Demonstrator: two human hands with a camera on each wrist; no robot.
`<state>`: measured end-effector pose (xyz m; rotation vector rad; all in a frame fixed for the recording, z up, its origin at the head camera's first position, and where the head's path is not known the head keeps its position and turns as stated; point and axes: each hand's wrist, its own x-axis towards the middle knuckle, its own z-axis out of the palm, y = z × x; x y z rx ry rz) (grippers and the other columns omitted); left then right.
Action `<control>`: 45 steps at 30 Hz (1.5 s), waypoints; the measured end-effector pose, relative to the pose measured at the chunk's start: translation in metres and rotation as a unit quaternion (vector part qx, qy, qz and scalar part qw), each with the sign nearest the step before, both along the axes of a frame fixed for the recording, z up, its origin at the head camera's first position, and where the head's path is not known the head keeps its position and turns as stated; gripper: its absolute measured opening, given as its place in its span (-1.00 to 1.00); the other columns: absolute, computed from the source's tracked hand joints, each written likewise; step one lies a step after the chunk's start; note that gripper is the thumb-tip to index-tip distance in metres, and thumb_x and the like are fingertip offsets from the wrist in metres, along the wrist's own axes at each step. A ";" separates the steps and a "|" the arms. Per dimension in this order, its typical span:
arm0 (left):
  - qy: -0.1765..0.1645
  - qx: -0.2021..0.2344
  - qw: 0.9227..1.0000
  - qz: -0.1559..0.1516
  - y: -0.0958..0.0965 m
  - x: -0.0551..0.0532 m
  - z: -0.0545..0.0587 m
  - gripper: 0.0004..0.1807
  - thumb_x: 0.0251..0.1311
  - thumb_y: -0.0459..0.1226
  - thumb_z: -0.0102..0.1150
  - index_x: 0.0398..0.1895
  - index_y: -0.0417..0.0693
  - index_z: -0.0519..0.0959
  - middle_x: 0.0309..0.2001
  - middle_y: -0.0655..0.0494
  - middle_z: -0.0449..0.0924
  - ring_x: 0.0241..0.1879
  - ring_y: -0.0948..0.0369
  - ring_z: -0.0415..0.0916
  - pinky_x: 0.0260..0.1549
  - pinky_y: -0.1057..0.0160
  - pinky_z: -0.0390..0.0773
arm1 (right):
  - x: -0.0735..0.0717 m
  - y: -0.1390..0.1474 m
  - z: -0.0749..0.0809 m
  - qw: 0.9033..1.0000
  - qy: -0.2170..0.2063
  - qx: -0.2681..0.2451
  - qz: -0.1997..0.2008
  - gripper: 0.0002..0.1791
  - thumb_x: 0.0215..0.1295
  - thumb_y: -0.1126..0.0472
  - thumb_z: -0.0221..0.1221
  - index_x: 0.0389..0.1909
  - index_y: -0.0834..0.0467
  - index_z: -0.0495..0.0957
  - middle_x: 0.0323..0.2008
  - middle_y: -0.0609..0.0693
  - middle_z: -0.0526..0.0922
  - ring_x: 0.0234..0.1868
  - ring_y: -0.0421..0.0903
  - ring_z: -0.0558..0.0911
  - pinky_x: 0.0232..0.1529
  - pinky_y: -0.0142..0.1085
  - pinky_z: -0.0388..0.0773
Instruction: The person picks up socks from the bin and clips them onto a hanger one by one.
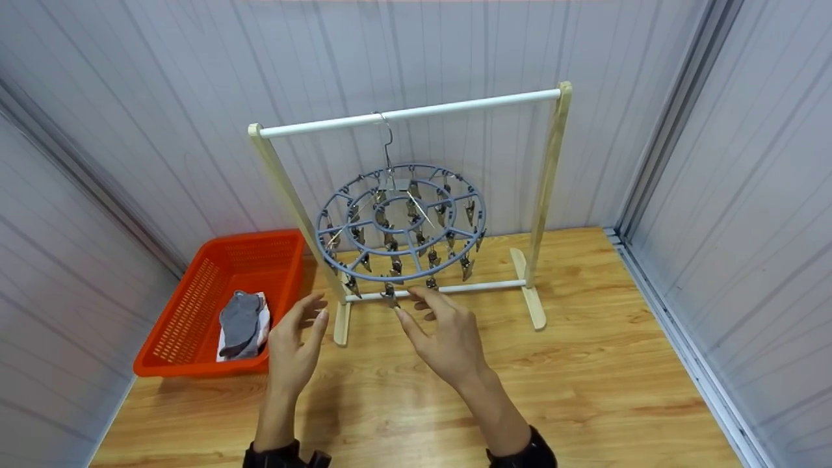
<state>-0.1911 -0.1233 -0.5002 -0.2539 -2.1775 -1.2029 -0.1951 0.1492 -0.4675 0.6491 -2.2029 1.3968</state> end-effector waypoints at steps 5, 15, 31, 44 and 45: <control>-0.005 -0.002 1.000 0.001 0.000 0.000 0.000 -0.66 0.44 -0.21 0.33 0.19 -0.15 0.68 0.00 0.08 0.76 -0.09 0.14 0.68 -0.08 -0.09 0.70 | -0.003 -0.012 -0.003 1.000 -0.020 -0.006 0.000 -0.60 0.42 0.14 0.41 0.22 0.13 0.69 0.04 -0.04 0.78 -0.04 -0.08 0.78 -0.12 -0.27 0.74; -0.003 -0.003 1.000 -0.003 0.000 -0.001 0.001 -0.66 0.44 -0.22 0.34 0.19 -0.17 0.67 -0.04 -0.01 0.76 -0.13 0.08 0.69 -0.12 -0.10 0.70 | -0.018 -0.032 -0.009 0.998 -0.061 -0.033 -0.008 -0.62 0.42 0.08 0.41 0.16 0.16 0.72 0.04 0.01 0.77 0.05 0.01 0.75 0.06 -0.24 0.70; -0.022 -0.008 1.000 0.005 0.000 0.002 0.001 -0.68 0.44 -0.22 0.35 0.19 -0.07 0.68 -0.05 0.10 0.76 -0.20 0.21 0.69 -0.26 0.15 0.69 | -0.027 -0.046 -0.012 0.990 -0.114 -0.087 -0.016 -0.62 0.33 0.06 0.48 0.05 0.19 0.75 -0.06 0.05 0.80 -0.04 -0.01 0.79 0.06 -0.18 0.71; -0.033 -0.007 0.999 0.007 0.000 0.000 0.000 -0.67 0.40 -0.29 0.36 0.19 -0.10 0.67 -0.06 0.03 0.77 -0.25 0.18 0.71 -0.35 0.19 0.69 | -0.026 -0.046 -0.014 0.988 -0.107 -0.109 -0.013 -0.73 0.35 0.14 0.45 -0.01 0.15 0.77 -0.11 -0.03 0.81 -0.08 -0.11 0.79 0.01 -0.27 0.71; -0.035 -0.007 0.999 0.008 0.000 0.001 0.000 -0.68 0.41 -0.28 0.36 0.19 -0.09 0.67 -0.06 0.03 0.77 -0.25 0.19 0.71 -0.35 0.20 0.69 | -0.026 -0.046 -0.014 0.988 -0.108 -0.112 -0.011 -0.73 0.35 0.12 0.45 -0.01 0.14 0.77 -0.11 -0.03 0.81 -0.08 -0.11 0.79 0.01 -0.27 0.71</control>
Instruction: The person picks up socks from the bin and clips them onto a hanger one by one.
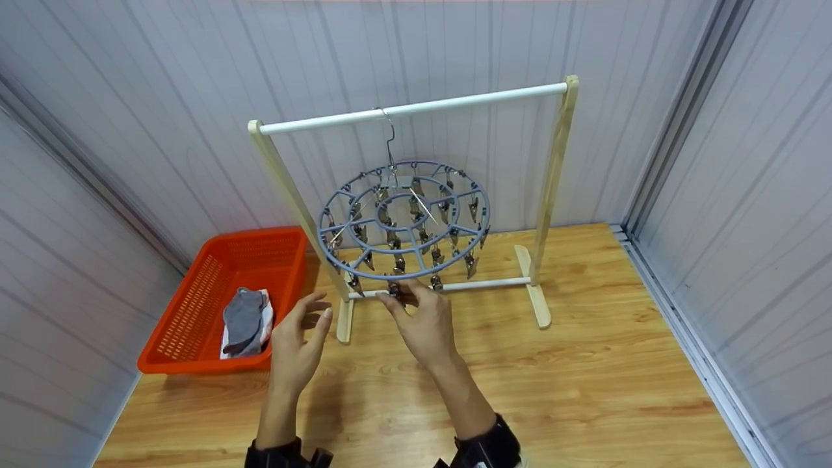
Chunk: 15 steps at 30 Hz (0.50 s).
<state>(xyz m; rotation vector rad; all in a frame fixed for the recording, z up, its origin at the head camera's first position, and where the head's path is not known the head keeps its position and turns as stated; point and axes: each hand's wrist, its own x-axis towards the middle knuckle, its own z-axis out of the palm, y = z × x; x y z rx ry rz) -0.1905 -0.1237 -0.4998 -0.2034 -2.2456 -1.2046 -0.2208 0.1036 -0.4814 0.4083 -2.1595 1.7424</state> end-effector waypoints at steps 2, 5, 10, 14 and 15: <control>-0.006 0.002 1.000 0.001 0.000 0.000 -0.001 -0.68 0.42 -0.28 0.36 0.19 -0.07 0.67 -0.07 0.06 0.77 -0.26 0.19 0.71 -0.36 0.21 0.69 | 0.001 0.001 0.000 1.000 0.001 -0.003 0.000 -0.76 0.35 0.14 0.45 -0.01 0.09 0.78 -0.11 -0.07 0.81 -0.09 -0.13 0.79 0.00 -0.28 0.71; -0.011 0.005 1.000 0.000 -0.001 0.000 -0.003 -0.69 0.43 -0.26 0.35 0.18 -0.06 0.67 -0.07 0.10 0.77 -0.27 0.18 0.71 -0.32 0.20 0.71 | 0.002 0.002 -0.001 1.000 0.003 -0.006 0.001 -0.77 0.35 0.11 0.45 -0.02 0.04 0.79 -0.11 -0.09 0.81 -0.10 -0.15 0.80 -0.02 -0.29 0.72; -0.010 0.007 1.000 -0.004 -0.001 -0.002 -0.005 -0.69 0.44 -0.26 0.34 0.18 -0.09 0.67 -0.09 0.00 0.78 -0.27 0.14 0.71 -0.24 0.13 0.73 | 0.002 0.003 0.001 1.000 0.001 -0.007 0.000 -0.76 0.35 0.07 0.45 -0.02 0.02 0.79 -0.11 -0.08 0.81 -0.10 -0.17 0.80 -0.02 -0.30 0.72; -0.016 -0.005 1.000 0.003 -0.002 -0.003 -0.005 -0.69 0.45 -0.22 0.35 0.18 -0.09 0.67 -0.10 -0.03 0.78 -0.26 0.15 0.71 -0.21 0.11 0.72 | 0.002 0.005 0.003 1.000 0.006 -0.004 -0.002 -0.76 0.35 0.10 0.45 -0.01 0.03 0.79 -0.12 -0.09 0.82 -0.10 -0.17 0.80 -0.02 -0.31 0.72; -0.017 -0.010 1.000 0.005 -0.002 -0.004 -0.005 -0.68 0.44 -0.21 0.35 0.18 -0.09 0.67 -0.10 -0.03 0.78 -0.26 0.16 0.71 -0.20 0.11 0.72 | 0.002 0.005 0.003 1.000 0.008 -0.003 -0.002 -0.76 0.35 0.12 0.45 -0.01 0.04 0.79 -0.12 -0.09 0.82 -0.10 -0.16 0.80 -0.02 -0.31 0.72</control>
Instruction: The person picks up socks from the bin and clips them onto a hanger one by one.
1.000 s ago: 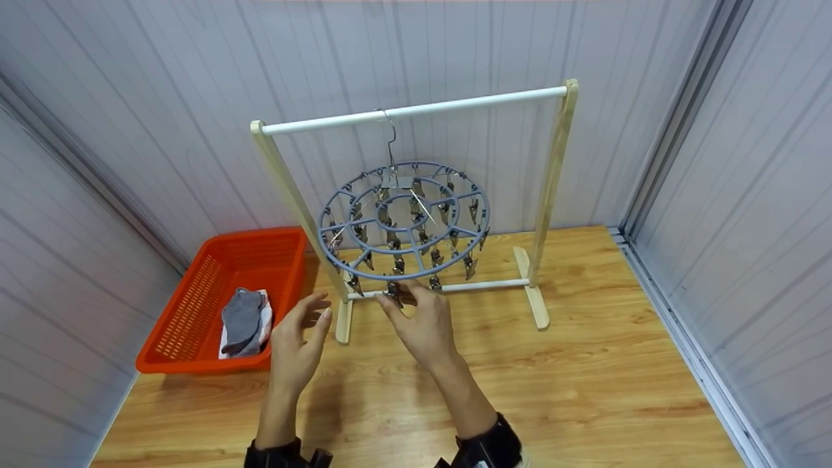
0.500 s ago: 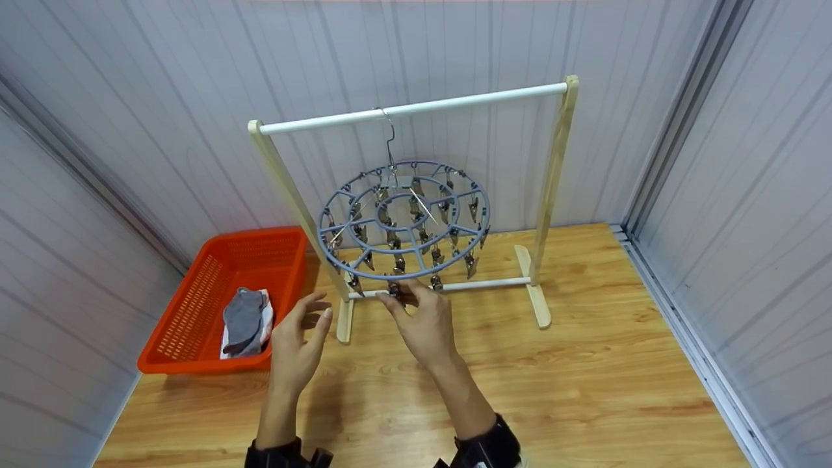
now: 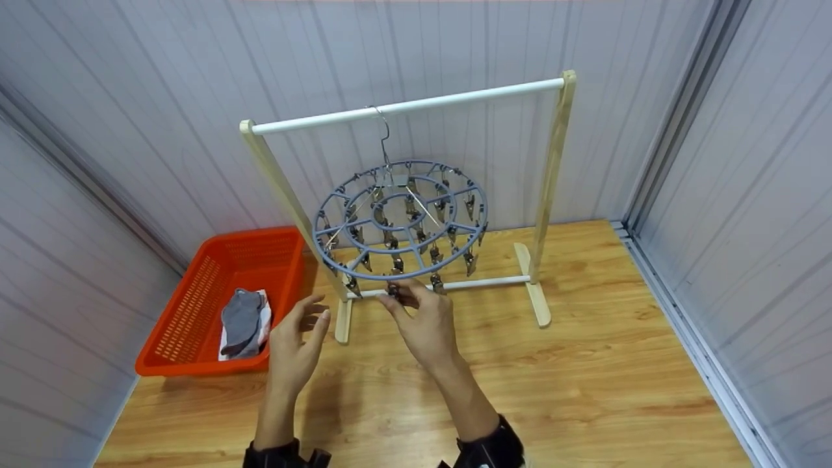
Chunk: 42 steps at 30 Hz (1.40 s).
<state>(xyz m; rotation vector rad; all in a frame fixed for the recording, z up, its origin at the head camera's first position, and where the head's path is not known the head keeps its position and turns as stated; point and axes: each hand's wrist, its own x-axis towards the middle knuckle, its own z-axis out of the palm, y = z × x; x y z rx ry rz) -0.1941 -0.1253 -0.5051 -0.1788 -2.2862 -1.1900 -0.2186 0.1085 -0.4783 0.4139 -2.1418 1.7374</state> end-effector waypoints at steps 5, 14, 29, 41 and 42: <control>0.000 -0.008 1.000 0.012 -0.005 0.000 -0.001 -0.69 0.44 -0.22 0.36 0.16 -0.12 0.69 -0.12 -0.04 0.78 -0.24 0.14 0.71 -0.18 0.04 0.72 | 0.002 -0.001 0.001 1.000 0.006 0.007 0.000 -0.74 0.33 0.16 0.46 -0.01 0.11 0.79 -0.13 -0.12 0.83 -0.12 -0.16 0.81 -0.03 -0.32 0.71; -0.003 -0.005 0.999 0.043 -0.022 -0.004 0.002 -0.68 0.42 -0.21 0.37 0.15 -0.12 0.69 -0.11 0.03 0.77 -0.20 0.08 0.69 -0.17 0.03 0.69 | 0.004 0.003 0.001 1.000 0.006 0.011 0.001 -0.77 0.33 0.13 0.46 -0.04 0.09 0.79 -0.14 -0.11 0.82 -0.12 -0.17 0.81 -0.03 -0.32 0.72; -0.103 -0.061 0.986 0.114 -0.066 -0.040 0.038 -0.61 0.46 -0.07 0.30 0.15 -0.16 0.67 -0.07 -0.08 0.76 -0.13 -0.01 0.70 -0.12 -0.03 0.67 | -0.001 0.018 -0.001 0.999 0.013 0.017 -0.024 -0.73 0.29 0.16 0.49 -0.07 0.21 0.78 -0.16 0.00 0.84 -0.14 -0.05 0.83 -0.06 -0.33 0.72; -0.212 -0.109 0.963 0.122 -0.122 -0.073 0.037 -0.46 0.50 0.07 0.17 0.22 -0.17 0.64 0.01 -0.15 0.74 -0.09 -0.08 0.71 -0.04 -0.13 0.63 | 0.000 0.020 0.000 0.999 0.003 0.017 -0.028 -0.70 0.27 0.13 0.50 -0.06 0.20 0.78 -0.16 -0.01 0.83 -0.12 -0.06 0.82 -0.05 -0.35 0.71; -0.221 -0.107 0.963 0.115 -0.125 -0.076 0.037 -0.45 0.51 0.08 0.16 0.23 -0.17 0.63 0.02 -0.16 0.73 -0.07 -0.09 0.70 -0.02 -0.13 0.62 | 0.000 0.020 0.000 1.000 0.001 0.015 -0.026 -0.71 0.27 0.13 0.50 -0.06 0.18 0.79 -0.16 -0.02 0.83 -0.12 -0.07 0.82 -0.05 -0.35 0.71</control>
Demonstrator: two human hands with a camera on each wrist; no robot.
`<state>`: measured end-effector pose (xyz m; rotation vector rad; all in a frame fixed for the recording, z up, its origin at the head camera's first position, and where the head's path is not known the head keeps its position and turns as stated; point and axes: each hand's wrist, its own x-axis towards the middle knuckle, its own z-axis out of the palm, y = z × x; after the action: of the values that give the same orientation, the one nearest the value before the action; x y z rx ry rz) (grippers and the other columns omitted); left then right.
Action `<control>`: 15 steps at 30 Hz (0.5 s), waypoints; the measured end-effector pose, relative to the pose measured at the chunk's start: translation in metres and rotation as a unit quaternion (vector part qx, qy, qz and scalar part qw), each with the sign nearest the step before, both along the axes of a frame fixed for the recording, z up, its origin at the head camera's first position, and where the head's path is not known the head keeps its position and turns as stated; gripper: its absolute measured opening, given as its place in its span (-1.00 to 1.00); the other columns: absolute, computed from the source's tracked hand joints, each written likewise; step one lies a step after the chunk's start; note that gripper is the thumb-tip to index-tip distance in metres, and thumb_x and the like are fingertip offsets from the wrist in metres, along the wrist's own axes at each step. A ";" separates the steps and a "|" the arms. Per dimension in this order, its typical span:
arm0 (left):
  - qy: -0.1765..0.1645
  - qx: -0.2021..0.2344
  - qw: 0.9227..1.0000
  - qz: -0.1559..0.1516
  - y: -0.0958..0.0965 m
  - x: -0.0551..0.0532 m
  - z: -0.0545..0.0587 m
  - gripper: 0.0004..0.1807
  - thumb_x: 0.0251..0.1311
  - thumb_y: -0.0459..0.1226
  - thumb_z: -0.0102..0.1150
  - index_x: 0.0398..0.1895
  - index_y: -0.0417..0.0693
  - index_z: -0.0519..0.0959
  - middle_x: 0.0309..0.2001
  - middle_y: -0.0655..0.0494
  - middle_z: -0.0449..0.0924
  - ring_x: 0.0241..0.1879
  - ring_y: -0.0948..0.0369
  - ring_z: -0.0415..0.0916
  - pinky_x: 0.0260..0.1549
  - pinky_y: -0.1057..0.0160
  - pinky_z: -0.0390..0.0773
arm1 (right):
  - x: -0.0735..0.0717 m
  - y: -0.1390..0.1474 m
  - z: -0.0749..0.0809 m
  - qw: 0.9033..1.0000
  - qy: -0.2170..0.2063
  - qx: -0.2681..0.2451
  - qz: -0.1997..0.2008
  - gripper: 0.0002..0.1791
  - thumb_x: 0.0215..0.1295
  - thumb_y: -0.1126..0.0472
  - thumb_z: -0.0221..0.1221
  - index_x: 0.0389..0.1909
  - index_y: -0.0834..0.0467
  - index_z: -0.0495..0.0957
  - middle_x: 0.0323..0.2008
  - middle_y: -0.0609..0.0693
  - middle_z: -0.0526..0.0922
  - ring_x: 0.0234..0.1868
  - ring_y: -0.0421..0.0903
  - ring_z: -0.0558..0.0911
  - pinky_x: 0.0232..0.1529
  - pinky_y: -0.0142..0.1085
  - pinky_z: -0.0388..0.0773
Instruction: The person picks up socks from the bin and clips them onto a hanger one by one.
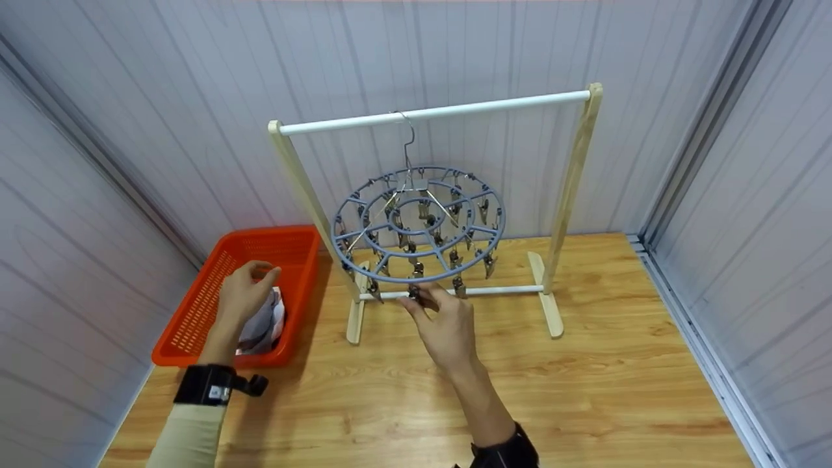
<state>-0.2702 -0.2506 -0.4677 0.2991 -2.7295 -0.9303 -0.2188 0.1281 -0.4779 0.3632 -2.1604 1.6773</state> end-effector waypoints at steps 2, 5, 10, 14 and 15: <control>-0.018 0.007 1.000 -0.009 -0.005 -0.007 0.002 -0.44 0.51 0.10 0.13 0.24 -0.16 0.63 0.05 -0.16 0.72 -0.01 -0.09 0.68 0.03 -0.13 0.60 | 0.000 0.001 0.000 1.000 -0.004 -0.003 0.002 -0.73 0.28 0.13 0.49 -0.07 0.15 0.79 -0.16 -0.03 0.83 -0.11 -0.08 0.82 -0.05 -0.34 0.71; -0.037 0.008 0.999 -0.017 -0.013 -0.016 0.004 -0.44 0.52 0.10 0.11 0.23 -0.16 0.63 0.08 -0.17 0.71 0.04 -0.11 0.66 0.07 -0.15 0.58 | 0.000 0.004 0.001 1.000 -0.006 -0.007 0.002 -0.76 0.29 0.15 0.48 -0.07 0.13 0.79 -0.16 -0.05 0.83 -0.11 -0.08 0.82 -0.04 -0.33 0.71; -0.076 -0.032 0.996 -0.015 -0.027 -0.032 0.006 -0.45 0.52 0.08 0.07 0.22 -0.19 0.62 0.11 -0.20 0.70 0.05 -0.16 0.65 0.09 -0.17 0.57 | -0.001 0.006 0.002 1.000 -0.005 -0.009 -0.004 -0.76 0.30 0.17 0.48 -0.08 0.17 0.79 -0.17 -0.03 0.83 -0.11 -0.03 0.82 -0.04 -0.33 0.71; -0.114 -0.060 0.992 -0.012 -0.041 -0.043 0.004 -0.43 0.52 0.06 0.04 0.23 -0.25 0.60 0.17 -0.28 0.65 0.10 -0.22 0.61 0.13 -0.20 0.55 | -0.002 0.006 0.003 1.000 -0.004 -0.007 -0.007 -0.76 0.29 0.16 0.49 -0.09 0.17 0.79 -0.18 -0.03 0.83 -0.11 -0.04 0.82 -0.04 -0.34 0.71; -0.122 -0.066 0.990 -0.011 -0.044 -0.045 0.004 -0.43 0.51 0.05 0.03 0.22 -0.26 0.60 0.18 -0.30 0.65 0.11 -0.24 0.61 0.14 -0.21 0.55 | -0.002 0.007 0.003 1.000 -0.003 -0.006 -0.008 -0.76 0.29 0.16 0.49 -0.09 0.17 0.79 -0.17 -0.04 0.83 -0.11 -0.04 0.82 -0.04 -0.34 0.71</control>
<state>-0.3148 -0.2946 -0.4641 0.3820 -3.0065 -0.7576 -0.2206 0.1349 -0.4751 0.3383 -2.1514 1.6838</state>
